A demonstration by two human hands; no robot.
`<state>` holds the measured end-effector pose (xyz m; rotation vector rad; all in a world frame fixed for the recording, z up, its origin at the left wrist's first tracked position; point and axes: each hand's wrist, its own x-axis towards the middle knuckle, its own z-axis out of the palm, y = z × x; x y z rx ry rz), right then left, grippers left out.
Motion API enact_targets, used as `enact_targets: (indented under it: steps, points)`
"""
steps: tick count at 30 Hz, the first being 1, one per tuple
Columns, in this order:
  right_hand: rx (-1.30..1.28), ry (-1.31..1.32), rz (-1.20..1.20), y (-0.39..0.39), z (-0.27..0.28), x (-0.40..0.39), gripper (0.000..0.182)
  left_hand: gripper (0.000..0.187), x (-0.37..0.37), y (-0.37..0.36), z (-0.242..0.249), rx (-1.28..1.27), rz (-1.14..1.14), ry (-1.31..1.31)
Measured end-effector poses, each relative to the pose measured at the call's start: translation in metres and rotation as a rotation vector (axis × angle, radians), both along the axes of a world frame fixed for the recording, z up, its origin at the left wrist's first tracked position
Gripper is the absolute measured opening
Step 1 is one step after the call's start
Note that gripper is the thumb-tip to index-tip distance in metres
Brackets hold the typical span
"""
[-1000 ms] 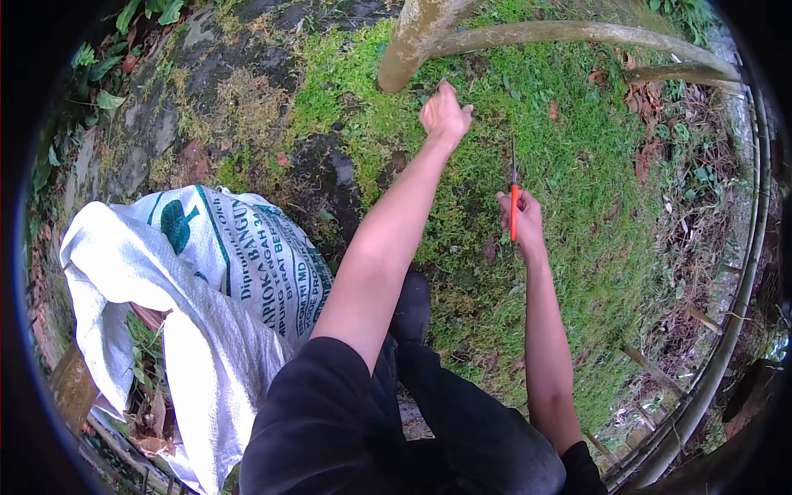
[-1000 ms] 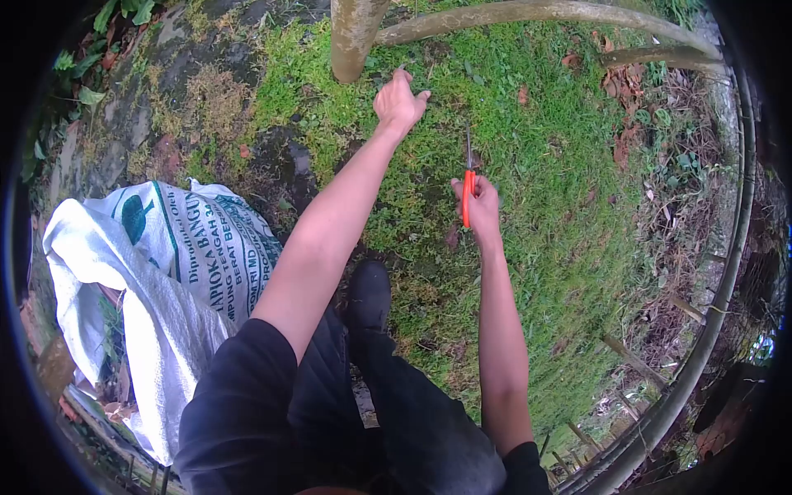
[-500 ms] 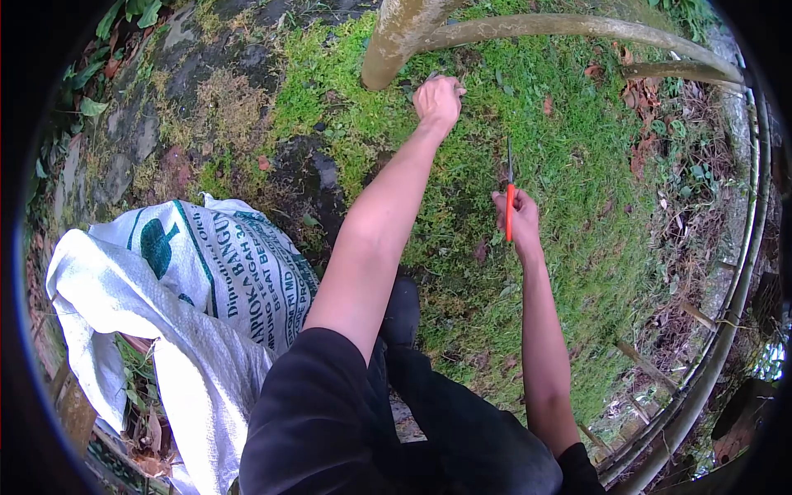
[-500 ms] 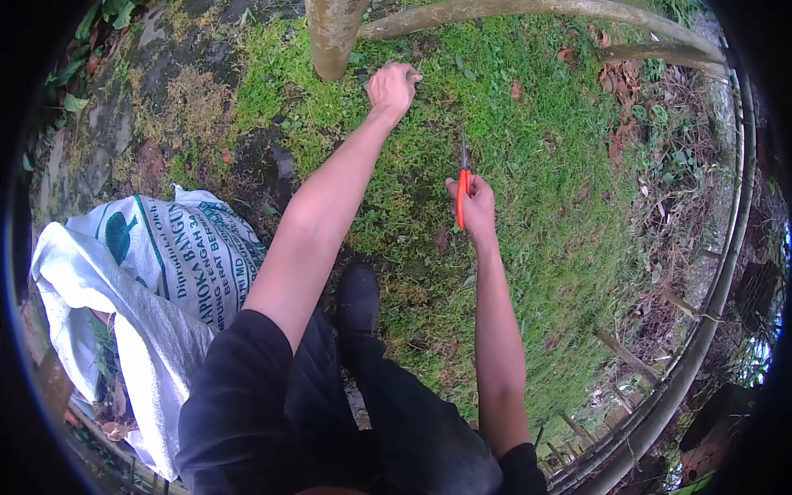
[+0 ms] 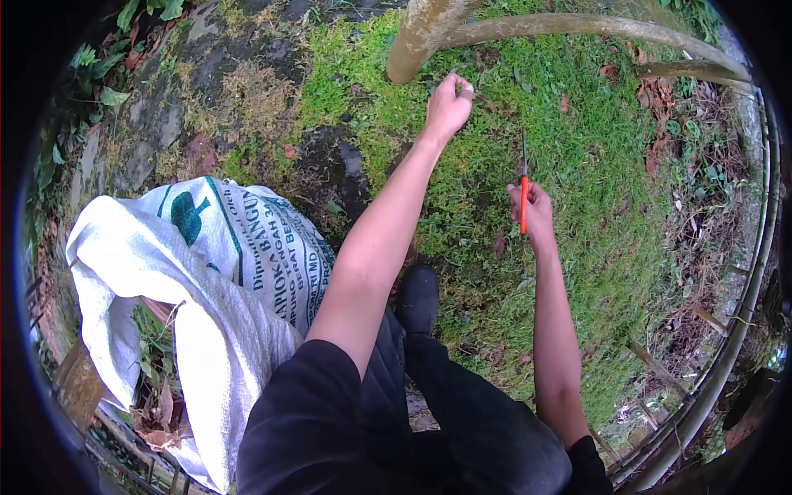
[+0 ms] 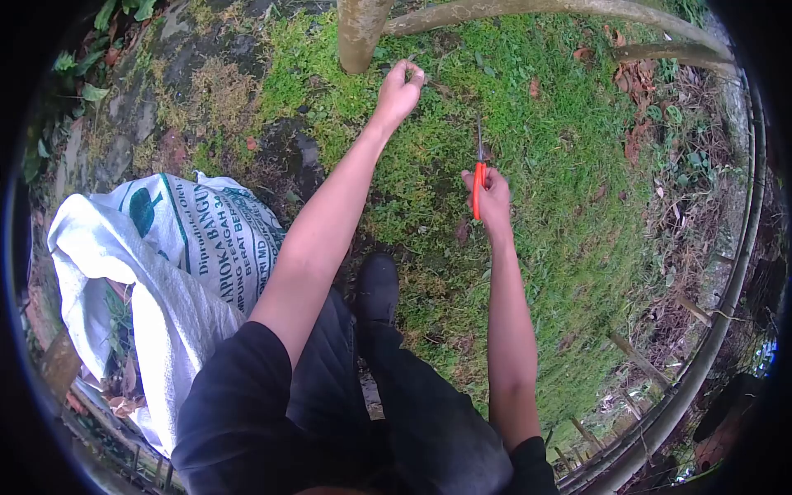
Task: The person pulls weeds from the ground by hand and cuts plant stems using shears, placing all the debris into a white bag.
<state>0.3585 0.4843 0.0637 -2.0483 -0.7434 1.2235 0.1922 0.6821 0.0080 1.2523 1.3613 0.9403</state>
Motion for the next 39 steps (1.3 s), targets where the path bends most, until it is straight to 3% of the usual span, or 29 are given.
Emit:
enact_targets:
  steps: [3,4,10,14,17,18,22,25,29,33,35,39]
  points:
    - [0.015,0.002,0.004,-0.003,0.001,-0.002,0.030,0.006,-0.015,-0.004,0.001,-0.104,-0.102,-0.368]
    - [0.025,0.005,-0.003,-0.005,0.001,-0.003,0.031,0.018,-0.019,-0.006,0.001,-0.142,-0.123,-0.451]
    - [0.058,0.015,-0.020,-0.023,-0.003,0.000,0.032,0.020,-0.042,-0.006,-0.008,-0.138,-0.199,-0.046]
    - [0.021,-0.002,-0.027,-0.027,-0.004,-0.006,0.032,0.024,-0.041,-0.030,0.034,-0.231,-0.248,0.301]
    - [0.014,0.015,-0.023,-0.021,-0.003,-0.013,0.031,0.023,-0.033,-0.051,0.027,-0.061,-0.452,0.451]
    - [0.013,0.023,-0.019,-0.018,-0.002,-0.015,0.031,0.023,-0.030,-0.054,0.022,-0.040,-0.390,0.468]
    - [0.007,0.009,0.002,-0.011,0.000,-0.021,0.030,0.028,-0.030,-0.042,0.001,-0.062,0.047,0.480]
    - [0.014,0.012,0.003,-0.010,0.000,-0.018,0.031,0.027,-0.031,-0.041,0.004,0.023,0.058,0.479]
    - [-0.004,0.012,-0.019,-0.010,-0.003,-0.015,0.031,0.028,-0.020,-0.052,0.017,0.509,0.042,0.335]
    - [0.010,0.028,-0.007,-0.010,-0.010,-0.010,0.031,0.020,0.005,-0.071,0.028,0.712,-0.239,0.171]
    - [0.036,0.047,-0.013,-0.011,-0.013,-0.009,0.032,0.020,0.015,-0.086,0.040,0.713,-0.383,0.170]
    - [0.062,0.065,-0.043,-0.014,-0.007,-0.012,0.029,0.028,0.021,-0.094,0.071,0.416,-0.216,0.050]
